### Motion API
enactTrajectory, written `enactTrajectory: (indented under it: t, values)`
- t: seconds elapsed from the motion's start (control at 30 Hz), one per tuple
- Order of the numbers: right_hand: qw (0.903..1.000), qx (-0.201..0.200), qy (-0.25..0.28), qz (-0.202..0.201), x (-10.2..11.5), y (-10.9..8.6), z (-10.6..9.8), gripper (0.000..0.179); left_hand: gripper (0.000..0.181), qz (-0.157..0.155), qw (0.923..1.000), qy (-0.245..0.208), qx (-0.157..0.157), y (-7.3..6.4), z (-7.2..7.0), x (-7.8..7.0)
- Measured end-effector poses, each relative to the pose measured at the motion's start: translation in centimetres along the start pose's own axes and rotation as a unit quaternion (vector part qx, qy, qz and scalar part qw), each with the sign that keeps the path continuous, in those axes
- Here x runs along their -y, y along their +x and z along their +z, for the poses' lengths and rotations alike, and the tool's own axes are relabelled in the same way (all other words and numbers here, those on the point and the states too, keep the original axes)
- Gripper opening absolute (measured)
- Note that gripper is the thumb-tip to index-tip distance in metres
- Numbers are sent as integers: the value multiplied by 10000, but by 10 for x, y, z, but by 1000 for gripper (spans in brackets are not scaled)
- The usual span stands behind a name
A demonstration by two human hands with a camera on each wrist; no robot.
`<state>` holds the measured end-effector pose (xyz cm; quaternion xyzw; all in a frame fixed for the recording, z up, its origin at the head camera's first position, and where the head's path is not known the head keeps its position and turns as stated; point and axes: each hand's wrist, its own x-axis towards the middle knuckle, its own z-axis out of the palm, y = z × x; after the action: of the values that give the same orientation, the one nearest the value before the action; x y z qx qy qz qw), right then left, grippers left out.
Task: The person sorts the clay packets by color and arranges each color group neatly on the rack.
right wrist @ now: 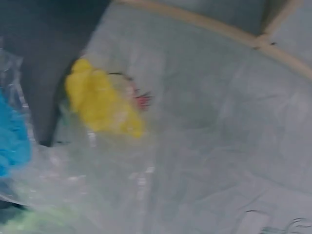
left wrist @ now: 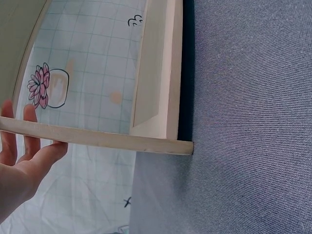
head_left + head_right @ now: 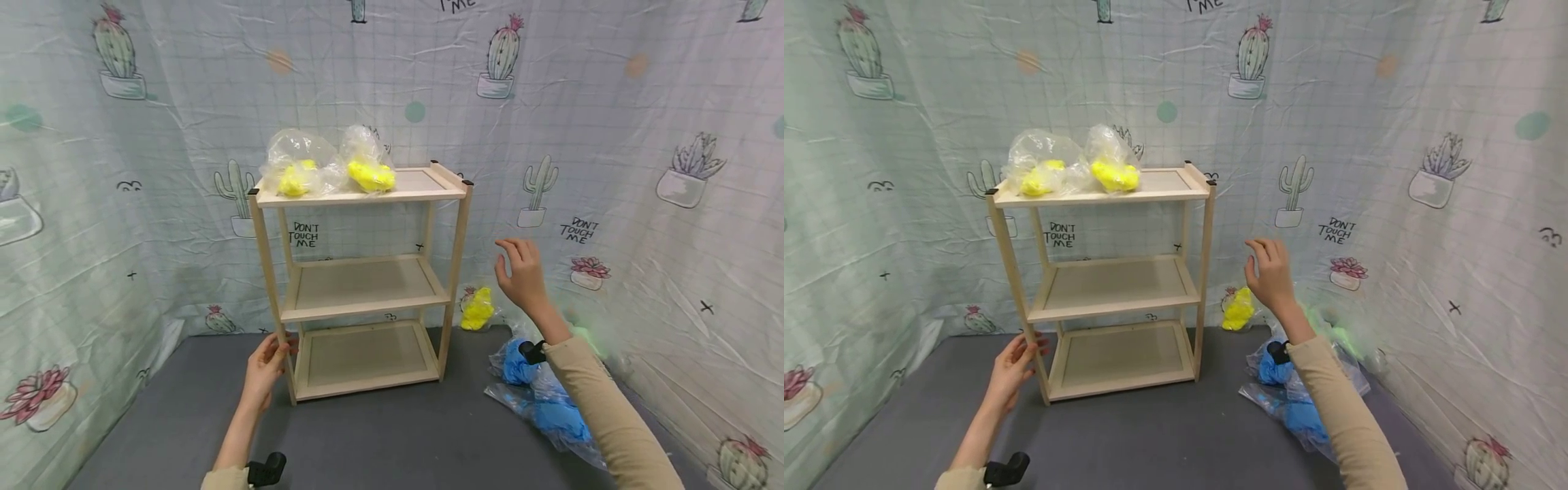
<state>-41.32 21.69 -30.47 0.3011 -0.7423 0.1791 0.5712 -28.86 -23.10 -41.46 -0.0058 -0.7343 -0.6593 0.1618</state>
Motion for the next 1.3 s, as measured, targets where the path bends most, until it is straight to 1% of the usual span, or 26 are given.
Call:
enactTrajectory:
  t: [0.1, 0.2, 0.3, 0.4, 0.47, 0.57, 0.63, 0.7, 0.73, 0.8, 0.87, 0.9, 1.03, 1.2, 1.3]
  values:
    - [9995, 85, -273, 168, -12, -19, 10, 23, 42, 19, 10000, -12, -10, -1, 1, -1]
    - [9972, 199, -563, 452, -19, -36, 19, 22, 37, 7, 10000, -53, -22, -1, 1, -1]
    - [9918, 393, -871, 853, -25, -54, 29, 23, 36, -13, 10000, -50, -35, -1, 1, 0]
    - [9823, 813, -1160, 1227, -30, -71, 39, 26, 41, -65, 10000, -38, -55, 0, 2, 0]
    - [9732, 1259, -1344, 1377, -34, -81, 45, 30, 45, -91, 9999, -32, -63, 0, 2, 0]
    - [9544, 2078, -1473, 1555, -37, -93, 53, 39, 46, -109, 9999, -40, -69, 0, 3, 2]
    - [9383, 2617, -1534, 1658, -38, -99, 57, 44, 45, -81, 9999, -40, -53, 0, 4, 2]
    - [9229, 3040, -1605, 1735, -38, -104, 59, 48, 45, -57, 10000, -52, -31, 0, 4, 3]
    - [9161, 3203, -1657, 1751, -38, -105, 61, 49, 45, -35, 10000, -32, -21, 0, 4, 3]
    - [9061, 3426, -1766, 1746, -38, -107, 63, 51, 45, -1, 10000, -25, -7, -1, 4, 3]
    - [8999, 3553, -1854, 1719, -38, -108, 64, 52, 45, 32, 10000, -25, -8, -1, 3, 3]
    - [8980, 3598, -1868, 1713, -38, -108, 65, 52, 45, 53, 10000, -17, -14, -1, 3, 3]
    - [8986, 3621, -1827, 1673, -39, -110, 68, 52, 45, 58, 10000, -19, -35, -1, 1, 3]
    - [9056, 3507, -1835, 1520, -40, -114, 67, 51, 46, 3, 10000, -29, -23, -2, 1, 1]
    - [9081, 3439, -1994, 1319, -41, -116, 66, 54, 46, -9, 10000, -27, -39, -2, 2, 0]
